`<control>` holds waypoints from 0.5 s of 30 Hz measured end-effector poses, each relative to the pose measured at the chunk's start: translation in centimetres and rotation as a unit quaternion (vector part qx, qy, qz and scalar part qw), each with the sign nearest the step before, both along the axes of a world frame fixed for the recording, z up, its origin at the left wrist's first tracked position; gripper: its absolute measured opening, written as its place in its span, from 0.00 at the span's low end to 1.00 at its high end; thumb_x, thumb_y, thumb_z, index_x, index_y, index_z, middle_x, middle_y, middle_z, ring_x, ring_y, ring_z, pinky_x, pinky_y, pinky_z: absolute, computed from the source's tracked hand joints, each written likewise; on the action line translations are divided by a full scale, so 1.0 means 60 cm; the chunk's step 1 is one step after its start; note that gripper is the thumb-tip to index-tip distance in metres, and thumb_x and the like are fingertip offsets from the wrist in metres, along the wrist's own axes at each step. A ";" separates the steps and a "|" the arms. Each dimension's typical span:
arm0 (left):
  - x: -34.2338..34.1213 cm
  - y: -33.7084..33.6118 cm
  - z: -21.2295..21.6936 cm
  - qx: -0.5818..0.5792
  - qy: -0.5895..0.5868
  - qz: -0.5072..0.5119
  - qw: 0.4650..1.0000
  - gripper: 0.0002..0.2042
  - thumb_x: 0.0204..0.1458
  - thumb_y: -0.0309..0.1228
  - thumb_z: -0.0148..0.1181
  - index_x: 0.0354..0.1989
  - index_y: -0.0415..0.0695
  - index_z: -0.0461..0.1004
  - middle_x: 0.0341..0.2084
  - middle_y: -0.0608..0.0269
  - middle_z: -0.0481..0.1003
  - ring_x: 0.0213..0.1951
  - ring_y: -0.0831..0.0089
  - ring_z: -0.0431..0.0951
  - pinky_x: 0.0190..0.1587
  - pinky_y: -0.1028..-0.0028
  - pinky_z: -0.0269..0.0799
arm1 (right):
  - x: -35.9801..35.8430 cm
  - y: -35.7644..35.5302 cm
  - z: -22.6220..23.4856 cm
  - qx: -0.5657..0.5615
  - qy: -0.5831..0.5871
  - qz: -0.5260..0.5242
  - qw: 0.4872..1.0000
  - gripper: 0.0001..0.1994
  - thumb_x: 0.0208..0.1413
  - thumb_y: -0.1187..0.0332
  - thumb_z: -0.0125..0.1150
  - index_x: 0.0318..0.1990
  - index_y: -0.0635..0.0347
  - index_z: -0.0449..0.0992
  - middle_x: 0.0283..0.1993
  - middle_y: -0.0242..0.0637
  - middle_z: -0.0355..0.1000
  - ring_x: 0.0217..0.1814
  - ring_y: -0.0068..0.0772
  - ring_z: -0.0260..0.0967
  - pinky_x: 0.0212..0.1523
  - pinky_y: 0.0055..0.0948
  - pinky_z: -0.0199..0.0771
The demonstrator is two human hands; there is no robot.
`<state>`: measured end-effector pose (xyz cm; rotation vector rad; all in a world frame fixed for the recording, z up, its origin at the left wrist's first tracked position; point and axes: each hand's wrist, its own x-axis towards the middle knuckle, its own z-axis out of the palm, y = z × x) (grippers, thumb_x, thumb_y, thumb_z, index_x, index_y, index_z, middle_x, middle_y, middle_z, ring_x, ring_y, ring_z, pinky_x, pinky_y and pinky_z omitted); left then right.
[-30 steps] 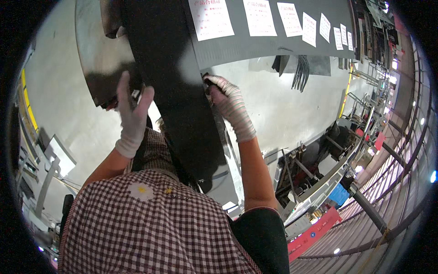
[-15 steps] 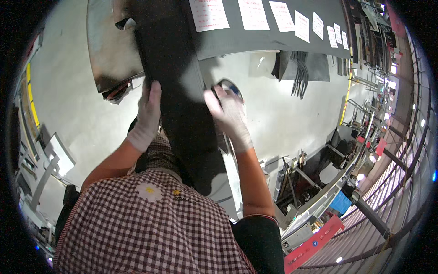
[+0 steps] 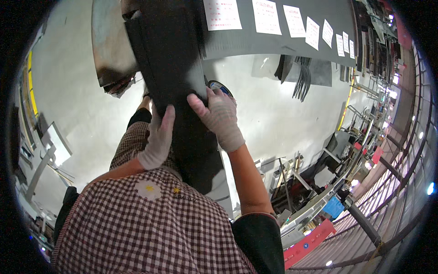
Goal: Applying product certification labels and tape to long plastic automotive components.
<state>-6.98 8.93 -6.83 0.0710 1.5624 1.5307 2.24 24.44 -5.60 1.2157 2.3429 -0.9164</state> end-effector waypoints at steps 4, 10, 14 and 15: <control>-0.039 0.037 -0.002 0.012 -0.027 0.015 0.999 0.33 0.66 0.40 0.50 0.71 0.37 0.45 0.61 0.51 0.63 0.59 0.66 0.65 0.63 0.71 0.61 | -0.018 0.011 -0.005 -0.010 0.014 -0.003 1.000 0.45 0.56 0.29 0.43 0.60 0.68 0.70 0.60 0.57 0.69 0.65 0.55 0.64 0.66 0.47 0.57; -0.031 0.029 -0.046 0.009 0.037 0.000 0.999 0.34 0.68 0.42 0.47 0.73 0.36 0.40 0.66 0.46 0.57 0.66 0.63 0.59 0.67 0.70 0.56 | -0.001 0.005 -0.019 -0.013 0.022 -0.003 1.000 0.48 0.53 0.28 0.45 0.61 0.71 0.69 0.62 0.56 0.68 0.66 0.54 0.63 0.67 0.44 0.57; -0.066 0.046 -0.061 0.067 0.057 -0.012 0.996 0.35 0.67 0.45 0.46 0.73 0.36 0.41 0.67 0.47 0.56 0.67 0.61 0.58 0.68 0.69 0.54 | -0.021 0.023 -0.013 -0.028 0.026 -0.038 0.999 0.49 0.52 0.27 0.46 0.60 0.71 0.69 0.59 0.55 0.70 0.65 0.54 0.64 0.67 0.46 0.57; -0.063 0.047 -0.056 0.065 0.059 -0.010 0.996 0.35 0.67 0.45 0.46 0.73 0.36 0.41 0.67 0.47 0.56 0.67 0.61 0.58 0.68 0.69 0.54 | -0.024 0.020 -0.008 -0.030 0.028 -0.036 0.999 0.49 0.52 0.27 0.46 0.60 0.71 0.69 0.59 0.55 0.70 0.65 0.54 0.64 0.67 0.46 0.57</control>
